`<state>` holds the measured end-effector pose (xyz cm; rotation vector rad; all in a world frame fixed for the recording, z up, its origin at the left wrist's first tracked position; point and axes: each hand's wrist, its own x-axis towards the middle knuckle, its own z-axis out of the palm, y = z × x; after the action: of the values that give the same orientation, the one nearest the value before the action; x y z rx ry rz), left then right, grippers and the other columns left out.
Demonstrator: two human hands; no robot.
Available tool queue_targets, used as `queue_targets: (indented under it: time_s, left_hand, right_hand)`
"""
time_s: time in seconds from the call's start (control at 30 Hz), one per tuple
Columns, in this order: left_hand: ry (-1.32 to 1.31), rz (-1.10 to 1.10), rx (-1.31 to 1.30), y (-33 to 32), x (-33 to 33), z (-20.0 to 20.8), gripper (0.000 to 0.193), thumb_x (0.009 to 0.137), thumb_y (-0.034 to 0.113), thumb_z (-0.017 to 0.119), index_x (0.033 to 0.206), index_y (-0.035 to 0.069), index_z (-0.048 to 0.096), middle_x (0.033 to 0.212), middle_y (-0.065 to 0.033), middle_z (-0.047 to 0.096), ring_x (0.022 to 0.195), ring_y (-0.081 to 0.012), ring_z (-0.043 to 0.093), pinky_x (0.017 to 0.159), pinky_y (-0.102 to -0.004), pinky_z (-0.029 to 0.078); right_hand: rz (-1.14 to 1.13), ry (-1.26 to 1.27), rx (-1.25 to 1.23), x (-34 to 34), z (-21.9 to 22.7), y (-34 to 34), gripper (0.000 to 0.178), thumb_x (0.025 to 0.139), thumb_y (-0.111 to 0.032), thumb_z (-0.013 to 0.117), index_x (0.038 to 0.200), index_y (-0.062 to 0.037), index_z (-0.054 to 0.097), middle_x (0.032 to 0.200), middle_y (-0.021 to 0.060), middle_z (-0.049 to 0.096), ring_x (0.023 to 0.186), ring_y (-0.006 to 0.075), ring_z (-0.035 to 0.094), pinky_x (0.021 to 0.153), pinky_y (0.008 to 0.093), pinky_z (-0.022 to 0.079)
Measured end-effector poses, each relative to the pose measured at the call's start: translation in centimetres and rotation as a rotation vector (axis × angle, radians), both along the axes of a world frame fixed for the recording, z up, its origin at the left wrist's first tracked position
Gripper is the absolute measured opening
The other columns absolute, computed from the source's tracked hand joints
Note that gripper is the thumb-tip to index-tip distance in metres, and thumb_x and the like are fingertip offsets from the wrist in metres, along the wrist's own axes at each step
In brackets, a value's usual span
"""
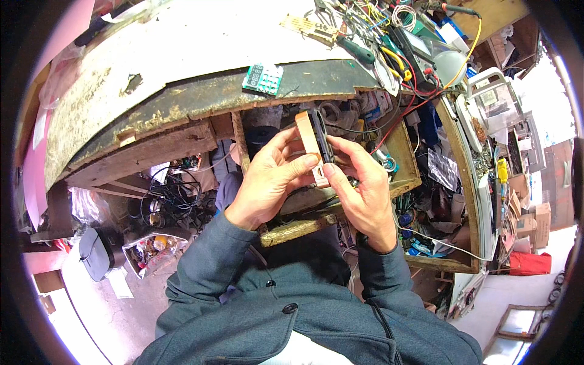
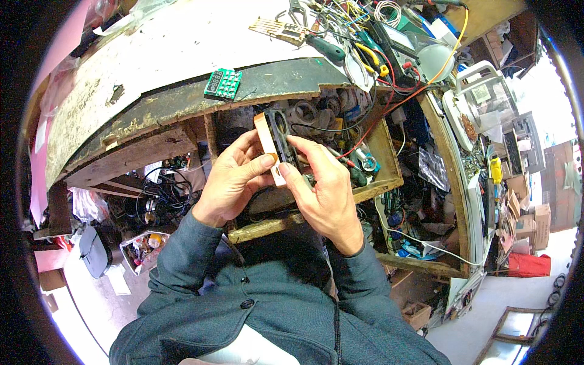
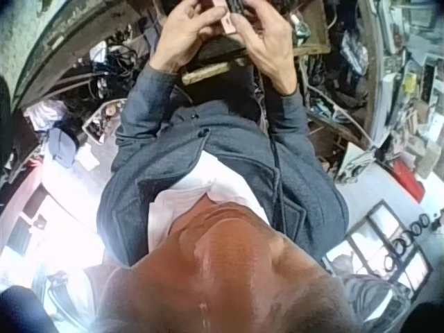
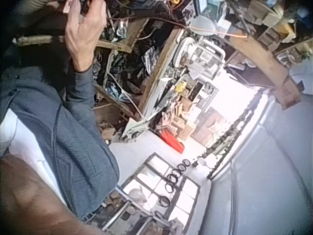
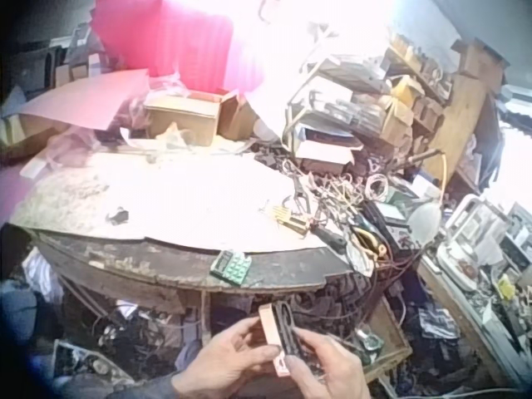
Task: The person disassembles a small electronic device, removes the battery, and then reassembles it by inserting the battery and closing the case. The person also briefly handles a small circuit board and a roll of tape.
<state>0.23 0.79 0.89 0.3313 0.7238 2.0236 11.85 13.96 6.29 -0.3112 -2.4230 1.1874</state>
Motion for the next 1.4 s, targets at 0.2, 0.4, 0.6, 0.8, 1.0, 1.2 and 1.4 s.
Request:
queue_targets:
  time_s: [0.2, 0.4, 0.6, 0.8, 1.0, 1.2, 1.4]
  left_hand:
    - [0.004, -0.001, 0.001, 0.1, 0.0, -0.1, 0.065, 0.093, 0.009, 0.073, 0.150, 0.005, 0.041, 0.131, -0.0075, 0.059, 0.117, -0.0192, 0.062, 0.095, -0.0394, 0.057]
    - [-0.007, -0.019, 0.018, -0.1, -0.1, -0.2, 0.065, 0.094, 0.007, 0.072, 0.151, 0.005, 0.040, 0.132, -0.0078, 0.059, 0.117, -0.0194, 0.062, 0.096, -0.0395, 0.057]
    - [0.025, 0.009, 0.029, 0.0, 0.1, -0.1, 0.068, 0.095, 0.008, 0.070, 0.154, 0.009, 0.036, 0.134, -0.0073, 0.058, 0.117, -0.0188, 0.061, 0.095, -0.0407, 0.057]
    - [-0.045, -0.043, 0.085, -0.4, -0.1, 0.0, 0.051, 0.105, 0.017, 0.057, 0.152, 0.011, 0.036, 0.130, -0.0052, 0.059, 0.112, -0.0159, 0.063, 0.090, -0.0371, 0.059]
    - [-0.049, -0.011, 0.095, -0.5, 0.0, -0.6, 0.040, 0.106, 0.017, 0.053, 0.143, 0.004, 0.046, 0.127, -0.0086, 0.063, 0.111, -0.0156, 0.065, 0.092, -0.0339, 0.058]
    - [-0.011, -0.026, 0.063, -0.1, 0.3, -0.5, 0.046, 0.105, 0.015, 0.053, 0.147, 0.000, 0.044, 0.128, -0.0104, 0.064, 0.109, -0.0178, 0.067, 0.094, -0.0366, 0.058]
    - [0.297, 0.068, -0.020, -0.3, 0.8, -0.8, 0.045, 0.105, 0.010, 0.053, 0.148, -0.002, 0.043, 0.130, -0.0080, 0.062, 0.114, -0.0117, 0.061, 0.099, -0.0268, 0.049]
  right_hand:
    - [0.031, -0.015, 0.014, 0.1, 0.2, 0.2, 0.040, 0.093, -0.015, 0.071, 0.129, 0.0010, 0.062, 0.113, 0.0171, 0.069, 0.098, 0.0239, 0.069, 0.080, 0.0327, 0.056]
    - [0.027, -0.017, 0.034, 0.1, 0.4, 0.1, 0.040, 0.093, -0.015, 0.072, 0.129, 0.0005, 0.063, 0.110, 0.0151, 0.069, 0.093, 0.0198, 0.067, 0.074, 0.0300, 0.055]
    - [0.039, 0.008, 0.075, 0.1, 0.7, 0.0, 0.042, 0.091, -0.016, 0.074, 0.129, -0.0002, 0.064, 0.111, 0.0169, 0.069, 0.097, 0.0276, 0.068, 0.082, 0.0354, 0.055]
    - [0.036, 0.006, 0.358, 0.2, 0.4, -0.6, 0.045, 0.088, -0.022, 0.077, 0.130, -0.0076, 0.066, 0.115, 0.0212, 0.065, 0.104, 0.0368, 0.064, 0.090, 0.0424, 0.053]
    - [0.082, -0.020, 0.232, 0.1, 1.1, -0.6, 0.039, 0.092, -0.013, 0.071, 0.130, -0.0094, 0.067, 0.108, 0.0183, 0.064, 0.097, 0.0310, 0.065, 0.086, 0.0371, 0.053]
    - [-0.022, 0.033, -0.195, -0.8, -0.2, 1.2, 0.036, 0.099, -0.011, 0.066, 0.134, -0.0025, 0.061, 0.092, 0.0054, 0.068, 0.078, 0.0089, 0.063, 0.071, 0.0245, 0.052]
    - [-0.006, -0.045, -0.360, -2.4, -0.1, 2.7, 0.021, 0.099, -0.020, 0.069, 0.103, 0.0004, 0.069, 0.085, -0.0003, 0.068, 0.072, 0.0039, 0.057, 0.064, 0.0205, 0.046]
